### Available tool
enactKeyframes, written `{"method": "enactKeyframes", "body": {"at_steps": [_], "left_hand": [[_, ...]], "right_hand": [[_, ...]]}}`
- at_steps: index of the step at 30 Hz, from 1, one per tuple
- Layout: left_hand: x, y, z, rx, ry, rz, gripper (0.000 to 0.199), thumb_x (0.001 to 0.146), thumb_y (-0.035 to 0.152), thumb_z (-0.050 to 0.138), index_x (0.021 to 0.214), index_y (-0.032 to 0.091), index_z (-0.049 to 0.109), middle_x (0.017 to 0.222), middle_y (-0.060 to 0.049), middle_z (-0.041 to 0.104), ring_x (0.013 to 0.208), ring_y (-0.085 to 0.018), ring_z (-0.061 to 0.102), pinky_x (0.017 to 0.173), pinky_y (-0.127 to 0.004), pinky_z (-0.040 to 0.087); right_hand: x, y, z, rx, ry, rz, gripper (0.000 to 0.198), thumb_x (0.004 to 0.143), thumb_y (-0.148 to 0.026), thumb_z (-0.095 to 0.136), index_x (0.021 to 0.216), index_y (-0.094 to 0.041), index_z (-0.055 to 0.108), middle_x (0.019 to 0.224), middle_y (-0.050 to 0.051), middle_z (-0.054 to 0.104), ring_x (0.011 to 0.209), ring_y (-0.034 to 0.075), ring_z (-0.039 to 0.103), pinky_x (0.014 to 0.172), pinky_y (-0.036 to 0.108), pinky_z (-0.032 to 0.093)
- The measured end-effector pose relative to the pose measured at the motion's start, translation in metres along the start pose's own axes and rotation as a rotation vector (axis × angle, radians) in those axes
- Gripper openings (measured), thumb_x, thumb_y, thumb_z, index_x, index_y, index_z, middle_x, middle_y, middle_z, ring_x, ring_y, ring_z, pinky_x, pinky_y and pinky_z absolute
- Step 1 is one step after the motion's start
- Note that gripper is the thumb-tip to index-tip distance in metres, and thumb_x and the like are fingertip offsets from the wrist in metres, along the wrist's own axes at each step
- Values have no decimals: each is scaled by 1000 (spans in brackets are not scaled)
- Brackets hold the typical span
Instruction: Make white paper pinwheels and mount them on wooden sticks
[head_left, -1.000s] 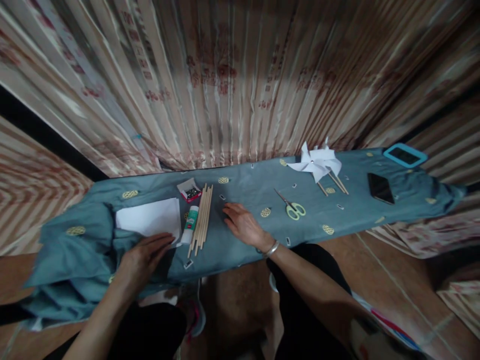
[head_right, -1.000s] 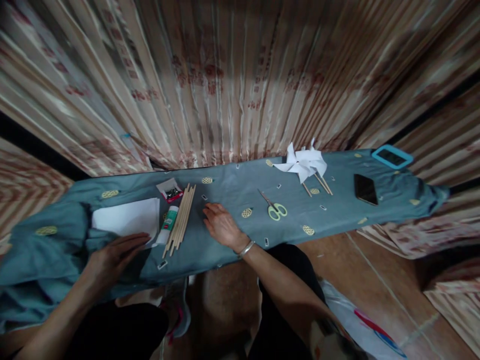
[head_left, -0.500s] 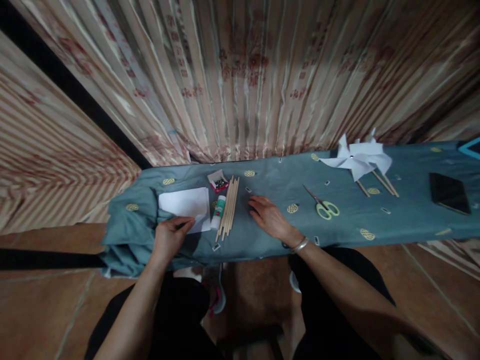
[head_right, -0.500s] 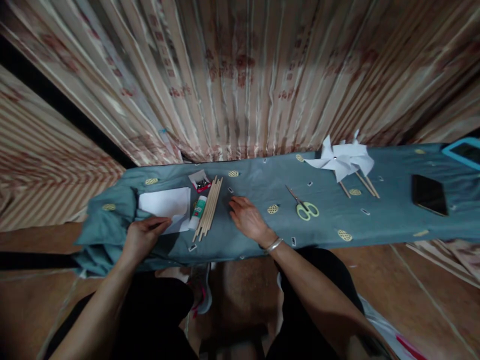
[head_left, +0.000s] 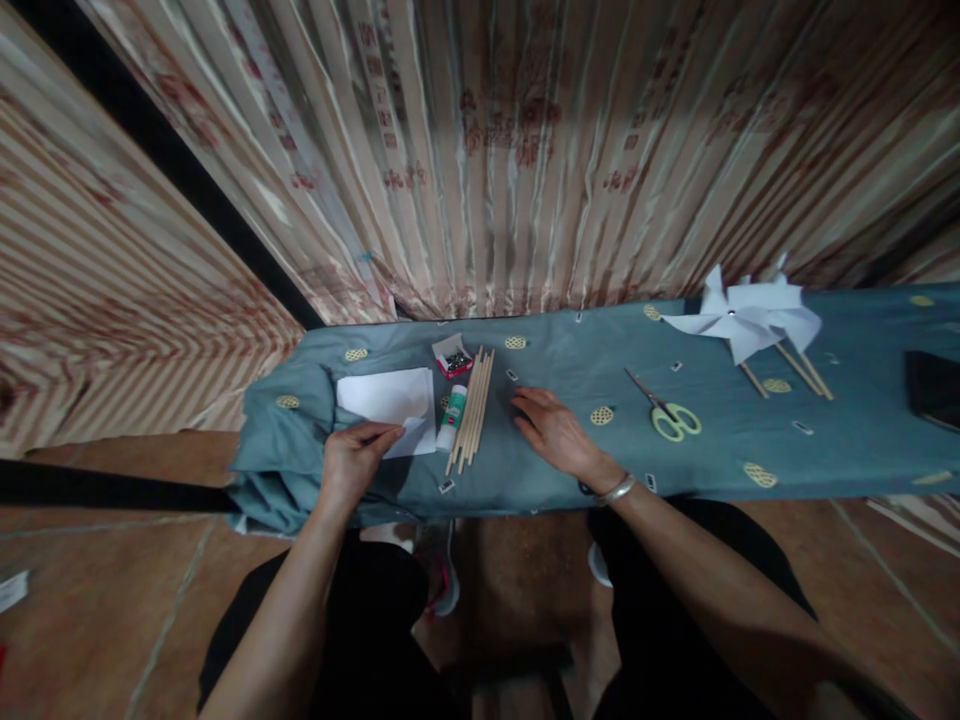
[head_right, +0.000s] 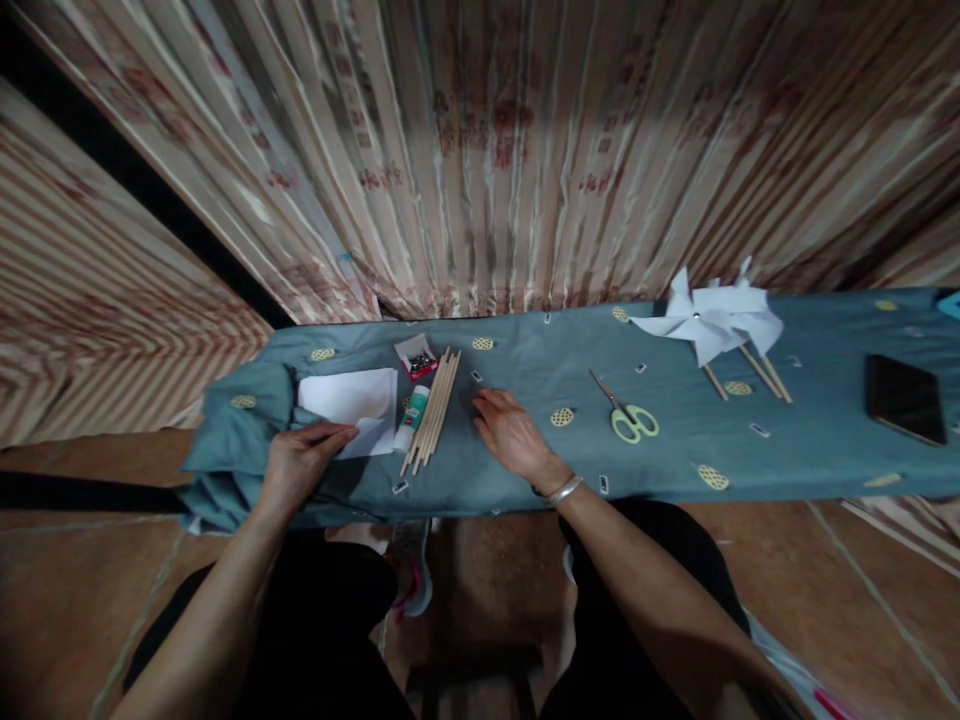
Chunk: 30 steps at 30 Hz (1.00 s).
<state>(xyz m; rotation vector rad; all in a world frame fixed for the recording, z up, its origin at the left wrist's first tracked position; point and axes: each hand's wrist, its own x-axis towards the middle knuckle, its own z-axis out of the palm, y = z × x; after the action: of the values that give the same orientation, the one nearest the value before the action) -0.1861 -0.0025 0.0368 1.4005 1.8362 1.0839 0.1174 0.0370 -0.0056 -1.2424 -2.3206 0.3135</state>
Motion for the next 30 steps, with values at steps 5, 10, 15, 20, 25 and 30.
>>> {"method": "enactKeyframes", "body": {"at_steps": [5,10,15,20,25,30], "left_hand": [[0,-2,-1,-25,-8,-2,19,60,39,73,67,22,78,71,-1,77,70,-22,71,67,-27,54],[0,-1,-2,-44,6,-21,18,60,37,73,66,21,78,70,-2,76,68,-21,69,65,-26,53],[1,-3,-2,-52,16,-45,17,60,36,73,66,20,77,68,-1,75,68,-20,69,65,-25,53],[1,-2,-1,-75,43,-63,17,56,37,73,63,21,77,65,0,74,63,-19,66,61,-24,51],[0,2,-1,-90,41,-57,19,54,38,72,61,21,77,64,-1,74,61,-19,66,58,-26,50],[-2,3,0,-115,74,-82,18,54,35,74,64,20,77,66,-2,75,61,-18,66,59,-25,52]], "right_hand": [[0,0,-2,13,-5,-1,34,93,-23,46,120,-13,64,129,18,62,122,31,57,105,53,46],[0,0,-1,31,-9,6,34,93,-22,45,121,-14,64,129,18,62,123,31,56,106,55,45],[1,1,0,42,-7,10,34,93,-23,46,121,-15,64,129,17,62,122,31,56,106,55,45],[0,1,0,30,-9,11,34,93,-23,46,119,-13,65,129,18,62,122,31,56,106,53,46],[0,2,1,52,14,24,34,93,-24,47,121,-16,64,129,15,63,122,30,57,105,53,45],[3,-2,2,92,62,75,34,93,-24,47,122,-18,63,131,14,62,122,29,57,104,52,47]]}}
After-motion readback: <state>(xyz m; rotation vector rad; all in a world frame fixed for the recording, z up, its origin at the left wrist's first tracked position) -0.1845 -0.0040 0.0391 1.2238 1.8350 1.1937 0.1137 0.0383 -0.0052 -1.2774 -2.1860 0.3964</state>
